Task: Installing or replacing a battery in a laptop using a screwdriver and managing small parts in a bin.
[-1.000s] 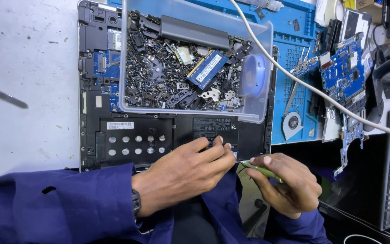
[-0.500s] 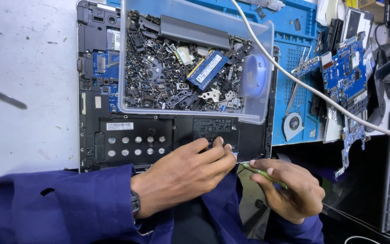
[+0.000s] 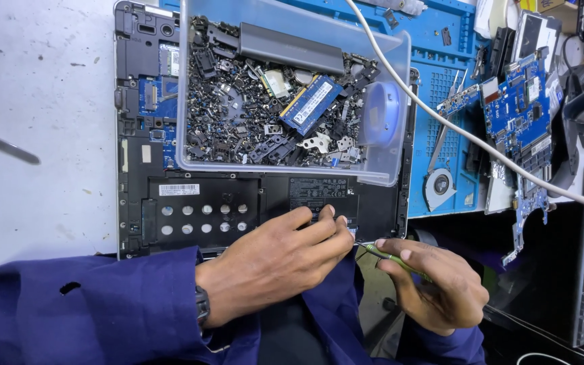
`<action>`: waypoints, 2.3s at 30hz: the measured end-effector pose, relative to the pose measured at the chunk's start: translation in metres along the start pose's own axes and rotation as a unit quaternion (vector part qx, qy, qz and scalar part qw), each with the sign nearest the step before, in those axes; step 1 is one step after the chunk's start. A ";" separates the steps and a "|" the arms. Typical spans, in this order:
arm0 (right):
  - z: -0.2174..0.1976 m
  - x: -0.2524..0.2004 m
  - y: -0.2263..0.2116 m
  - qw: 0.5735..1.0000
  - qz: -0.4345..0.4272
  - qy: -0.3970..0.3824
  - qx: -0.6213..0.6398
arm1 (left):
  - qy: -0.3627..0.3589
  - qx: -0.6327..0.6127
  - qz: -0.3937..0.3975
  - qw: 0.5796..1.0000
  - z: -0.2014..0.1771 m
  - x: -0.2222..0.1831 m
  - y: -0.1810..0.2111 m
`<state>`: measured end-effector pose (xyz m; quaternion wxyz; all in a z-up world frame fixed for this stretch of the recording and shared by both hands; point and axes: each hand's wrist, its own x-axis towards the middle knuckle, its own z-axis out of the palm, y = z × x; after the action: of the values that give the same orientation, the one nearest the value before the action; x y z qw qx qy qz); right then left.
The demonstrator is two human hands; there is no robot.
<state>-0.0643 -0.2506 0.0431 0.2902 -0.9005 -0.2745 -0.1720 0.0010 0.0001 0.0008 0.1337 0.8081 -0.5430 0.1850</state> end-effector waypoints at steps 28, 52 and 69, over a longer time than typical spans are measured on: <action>-0.033 0.008 -0.024 0.960 0.280 -0.030 0.005 | -0.022 -0.025 0.052 0.998 -0.016 0.010 -0.012; -0.004 -0.008 -0.002 0.987 0.072 0.086 0.114 | 0.016 -0.010 -0.082 0.996 -0.065 -0.047 -0.016; -0.028 0.002 -0.049 0.940 0.334 -0.008 0.066 | -0.027 -0.023 -0.167 0.985 -0.078 -0.066 -0.035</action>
<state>-0.0964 -0.2338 0.0869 0.3879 -0.9204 0.0285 -0.0395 -0.0008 0.1005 0.0403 0.1667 0.8889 -0.4078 0.1252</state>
